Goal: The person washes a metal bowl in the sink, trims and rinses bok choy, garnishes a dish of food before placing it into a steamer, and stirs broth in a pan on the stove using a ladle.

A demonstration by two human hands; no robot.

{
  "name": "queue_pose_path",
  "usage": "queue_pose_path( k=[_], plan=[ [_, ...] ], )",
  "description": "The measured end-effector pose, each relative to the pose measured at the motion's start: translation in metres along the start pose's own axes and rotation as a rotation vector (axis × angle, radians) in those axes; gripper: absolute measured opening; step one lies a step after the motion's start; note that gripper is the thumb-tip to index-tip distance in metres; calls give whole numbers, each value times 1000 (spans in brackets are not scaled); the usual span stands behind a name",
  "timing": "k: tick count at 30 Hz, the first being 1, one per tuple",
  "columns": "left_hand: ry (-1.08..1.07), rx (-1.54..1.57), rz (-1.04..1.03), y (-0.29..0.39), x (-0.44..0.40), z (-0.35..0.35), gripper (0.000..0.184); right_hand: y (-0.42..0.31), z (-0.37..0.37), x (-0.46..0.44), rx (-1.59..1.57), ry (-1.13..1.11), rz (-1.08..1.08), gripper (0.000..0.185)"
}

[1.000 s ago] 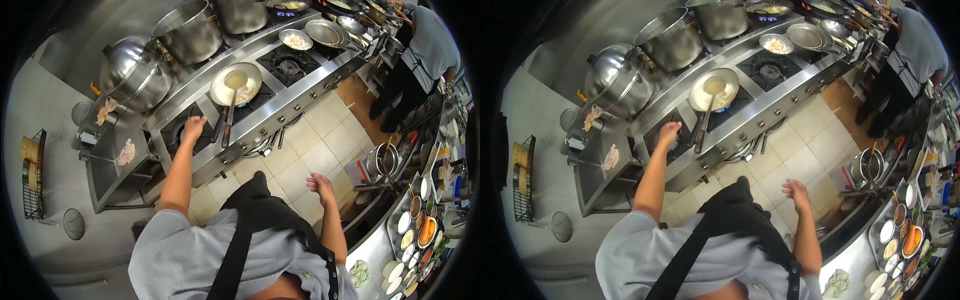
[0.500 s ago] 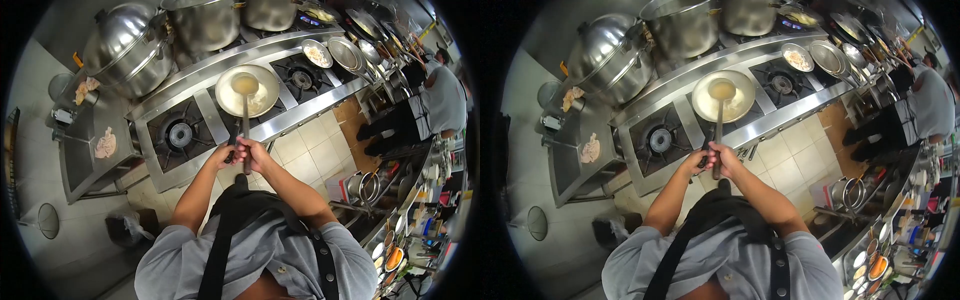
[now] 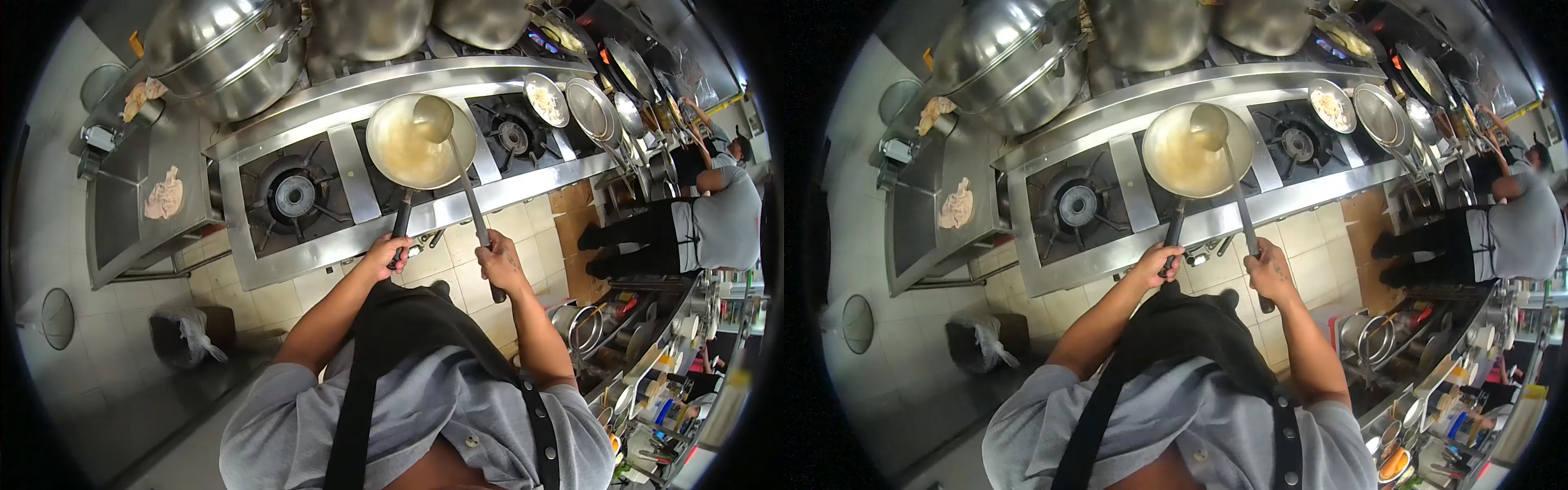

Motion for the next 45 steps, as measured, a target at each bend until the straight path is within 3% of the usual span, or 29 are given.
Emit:
queue_pose_path(
  k=[5, 9, 10, 17, 18, 26, 30, 33, 39, 42, 45],
  plan=[
    [49, -4, -39, -3, 4, -12, 19, -7, 22, -4, 501, 190, 241, 21],
    [93, -5, -59, -2, 9, -20, 19, 0, 21, -14, 398, 73, 241, 20],
    [92, 3, -66, -3, 8, -20, 19, 2, 20, -15, 157, -45, 4, 20],
    [93, 29, -74, -6, 6, -22, 19, 1, 22, -19, -1071, -538, -645, 30],
    [99, 30, -77, -6, 7, -24, 19, -1, 22, -16, -1091, -551, -632, 32],
    [122, 59, -98, -7, 10, -25, 19, 13, 18, -11, -465, -307, -138, 32],
    [119, 59, -93, -8, 8, -23, 21, 8, 26, -9, -146, -146, 36, 8],
    [122, 55, -84, -9, 8, -22, 21, 10, 36, -16, 73, -54, 95, 12],
    [209, -184, -156, -5, 19, -26, 27, 34, 37, -31, 478, 244, 550, 26],
    [285, -392, -178, -4, 27, -27, 31, 31, 34, -31, 277, -25, 205, 28],
    [263, -515, -208, -7, 33, -16, 36, 20, 29, -26, -332, -241, -208, 26]
  ],
)
Point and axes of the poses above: each hand's wrist, its own x-axis away from the middle knuckle, its own z-axis out of the back of the hand, y = z × x, the point moved 2 cm from there along -x, towards the middle knuckle, and after that the axes turned 7 degrees about y, right-handed, at the moved point
